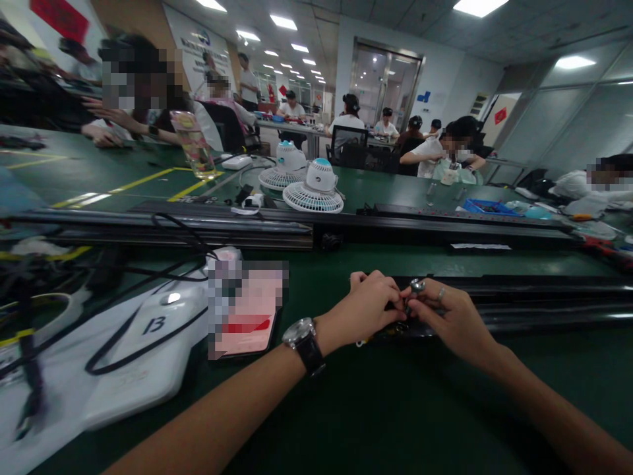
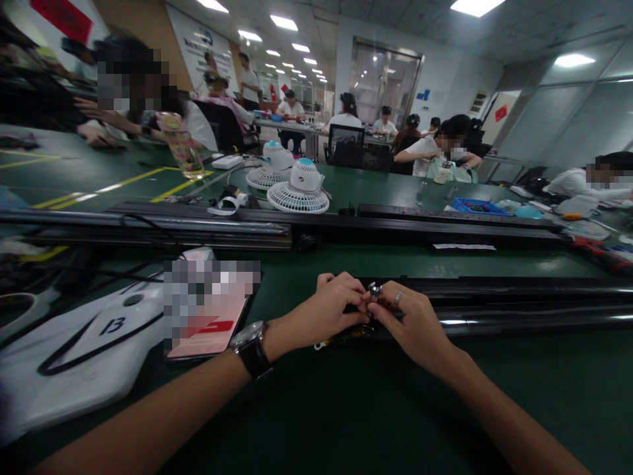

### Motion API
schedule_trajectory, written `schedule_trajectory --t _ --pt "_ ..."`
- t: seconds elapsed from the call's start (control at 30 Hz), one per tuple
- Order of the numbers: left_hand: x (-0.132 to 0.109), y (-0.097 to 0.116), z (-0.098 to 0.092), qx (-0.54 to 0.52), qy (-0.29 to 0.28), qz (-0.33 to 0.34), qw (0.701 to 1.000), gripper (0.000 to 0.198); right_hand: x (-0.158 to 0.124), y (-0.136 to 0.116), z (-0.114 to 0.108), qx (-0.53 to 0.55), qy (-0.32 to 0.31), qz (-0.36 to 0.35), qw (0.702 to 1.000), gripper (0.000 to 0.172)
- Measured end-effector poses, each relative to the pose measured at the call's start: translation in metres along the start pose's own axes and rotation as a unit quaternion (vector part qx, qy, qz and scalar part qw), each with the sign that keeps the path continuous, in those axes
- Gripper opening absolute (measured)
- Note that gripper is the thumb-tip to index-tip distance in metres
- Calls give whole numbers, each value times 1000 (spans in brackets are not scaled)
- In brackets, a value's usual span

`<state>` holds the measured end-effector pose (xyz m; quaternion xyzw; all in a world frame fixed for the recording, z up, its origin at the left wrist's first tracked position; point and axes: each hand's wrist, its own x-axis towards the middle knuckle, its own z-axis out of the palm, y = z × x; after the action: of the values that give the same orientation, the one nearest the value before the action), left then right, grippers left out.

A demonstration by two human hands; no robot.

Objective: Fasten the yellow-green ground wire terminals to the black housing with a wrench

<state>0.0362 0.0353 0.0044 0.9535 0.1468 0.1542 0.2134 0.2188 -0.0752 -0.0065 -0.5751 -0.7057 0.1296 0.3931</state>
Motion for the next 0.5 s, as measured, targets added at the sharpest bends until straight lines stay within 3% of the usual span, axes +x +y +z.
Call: schedule_trajectory --t 0.5 --pt "-2 -1 1 -6 16 13 1000 10 0 -2 0 -9 -6 -10 1000 13"
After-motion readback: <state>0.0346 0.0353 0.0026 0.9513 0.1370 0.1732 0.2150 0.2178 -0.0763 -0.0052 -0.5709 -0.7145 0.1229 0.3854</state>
